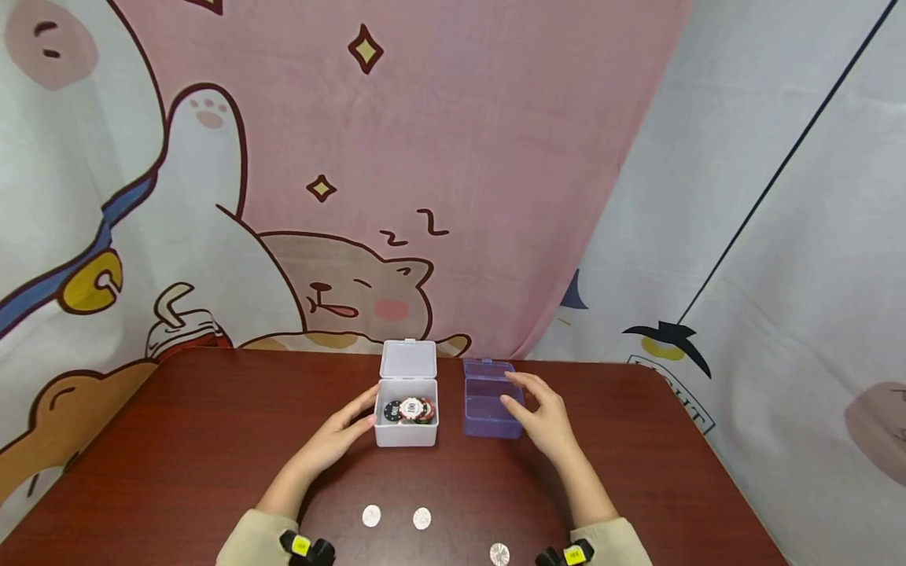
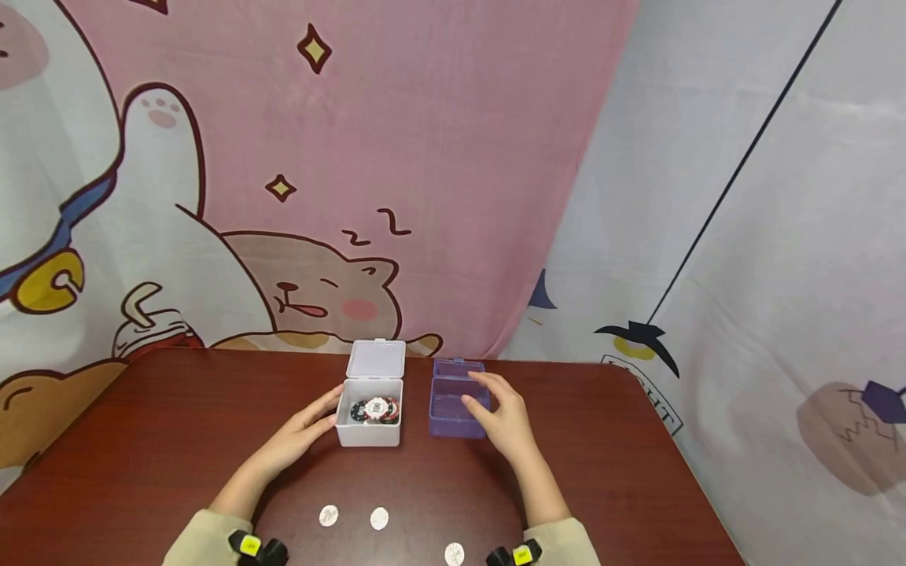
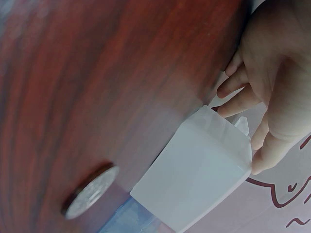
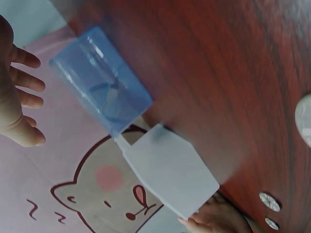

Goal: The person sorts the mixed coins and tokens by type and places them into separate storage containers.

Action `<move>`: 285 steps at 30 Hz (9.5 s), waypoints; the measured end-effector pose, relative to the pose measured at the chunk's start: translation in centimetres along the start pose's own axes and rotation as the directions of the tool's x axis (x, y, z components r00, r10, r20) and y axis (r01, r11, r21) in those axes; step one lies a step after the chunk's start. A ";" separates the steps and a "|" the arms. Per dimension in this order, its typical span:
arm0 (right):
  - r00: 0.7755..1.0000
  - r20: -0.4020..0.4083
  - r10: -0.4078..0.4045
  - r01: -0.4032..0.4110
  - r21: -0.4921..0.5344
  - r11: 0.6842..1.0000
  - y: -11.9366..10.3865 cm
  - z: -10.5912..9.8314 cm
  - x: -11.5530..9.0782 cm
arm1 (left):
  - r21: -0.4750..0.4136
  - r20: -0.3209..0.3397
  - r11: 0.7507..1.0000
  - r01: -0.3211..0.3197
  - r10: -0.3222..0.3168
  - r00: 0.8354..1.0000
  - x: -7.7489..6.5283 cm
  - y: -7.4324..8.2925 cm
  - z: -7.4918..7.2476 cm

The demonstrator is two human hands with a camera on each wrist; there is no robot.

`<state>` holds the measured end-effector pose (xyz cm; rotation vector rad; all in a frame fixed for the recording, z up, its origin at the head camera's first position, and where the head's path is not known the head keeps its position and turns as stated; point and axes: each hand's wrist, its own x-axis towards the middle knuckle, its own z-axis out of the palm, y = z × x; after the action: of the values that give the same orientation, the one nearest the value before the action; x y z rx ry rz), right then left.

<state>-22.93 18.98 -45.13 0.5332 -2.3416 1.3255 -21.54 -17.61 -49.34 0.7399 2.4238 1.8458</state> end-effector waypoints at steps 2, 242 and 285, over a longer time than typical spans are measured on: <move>1.000 -0.003 0.009 -0.009 0.004 1.000 0.6 -0.1 -0.1 | -0.008 0.001 1.000 -0.004 0.004 1.000 0.0 0.1 0.0; 0.969 0.192 0.158 -0.201 0.233 0.951 3.5 -2.0 -1.4 | -0.163 -0.280 0.985 -0.057 0.010 0.960 4.6 13.1 14.8; 0.966 0.187 0.177 -0.214 0.198 0.957 3.3 -2.2 -1.5 | 0.090 -0.547 0.996 -0.029 0.074 0.834 11.4 6.7 17.5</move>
<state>-23.00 22.64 -47.20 0.5035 -2.4514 1.7026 -24.28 3.81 -45.53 0.2914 2.8374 2.2522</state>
